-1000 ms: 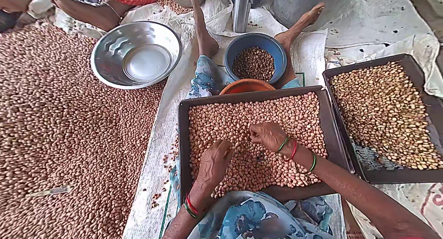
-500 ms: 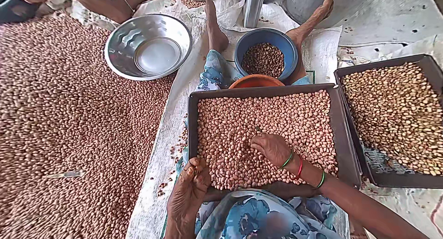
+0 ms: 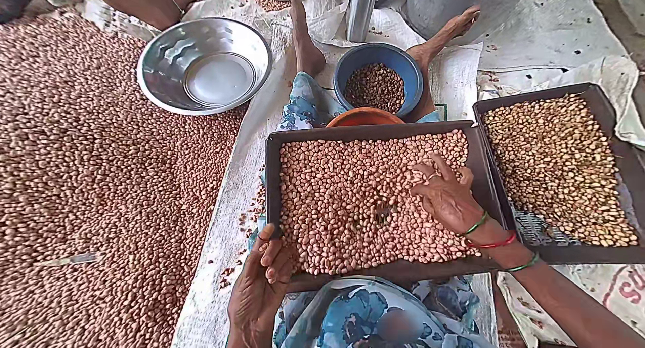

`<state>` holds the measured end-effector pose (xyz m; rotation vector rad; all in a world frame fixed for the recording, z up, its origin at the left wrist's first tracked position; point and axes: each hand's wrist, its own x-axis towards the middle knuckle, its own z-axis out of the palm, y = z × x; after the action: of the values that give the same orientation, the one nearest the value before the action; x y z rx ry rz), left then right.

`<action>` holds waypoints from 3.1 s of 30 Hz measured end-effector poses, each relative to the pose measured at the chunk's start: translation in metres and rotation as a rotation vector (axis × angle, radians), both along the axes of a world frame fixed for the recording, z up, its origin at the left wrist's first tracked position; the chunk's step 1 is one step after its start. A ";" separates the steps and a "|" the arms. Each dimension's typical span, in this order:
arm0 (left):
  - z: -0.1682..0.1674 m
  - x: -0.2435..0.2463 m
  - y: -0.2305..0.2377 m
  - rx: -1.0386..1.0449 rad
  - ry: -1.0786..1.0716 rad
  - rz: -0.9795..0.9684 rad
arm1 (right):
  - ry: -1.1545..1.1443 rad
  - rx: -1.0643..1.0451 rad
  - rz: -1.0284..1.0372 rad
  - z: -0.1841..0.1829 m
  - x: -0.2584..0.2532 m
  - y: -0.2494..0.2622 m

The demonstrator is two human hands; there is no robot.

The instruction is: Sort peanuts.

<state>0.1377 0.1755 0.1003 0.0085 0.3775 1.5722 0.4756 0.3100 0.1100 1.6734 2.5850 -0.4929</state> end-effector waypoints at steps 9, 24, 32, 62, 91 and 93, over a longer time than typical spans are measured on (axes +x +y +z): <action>0.000 0.004 0.000 0.060 -0.012 0.047 | 0.347 -0.307 0.445 -0.026 -0.058 -0.072; 0.005 -0.003 -0.010 0.156 -0.006 0.010 | 0.463 -0.131 0.509 -0.021 -0.101 -0.009; 0.003 -0.016 -0.016 0.098 -0.122 0.067 | 0.244 0.157 0.206 -0.002 -0.035 0.034; -0.008 0.012 0.004 0.052 -0.273 -0.046 | -0.067 0.018 0.114 -0.010 0.018 -0.017; 0.005 0.017 0.008 0.057 -0.200 -0.008 | 0.297 -0.329 0.598 -0.025 -0.106 -0.049; 0.007 0.013 0.002 0.068 -0.176 0.007 | 0.125 -0.304 0.450 -0.016 -0.088 -0.015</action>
<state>0.1503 0.1777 0.1077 -0.0787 0.1862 1.5782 0.3875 0.2946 0.0941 0.9607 2.6779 -0.9206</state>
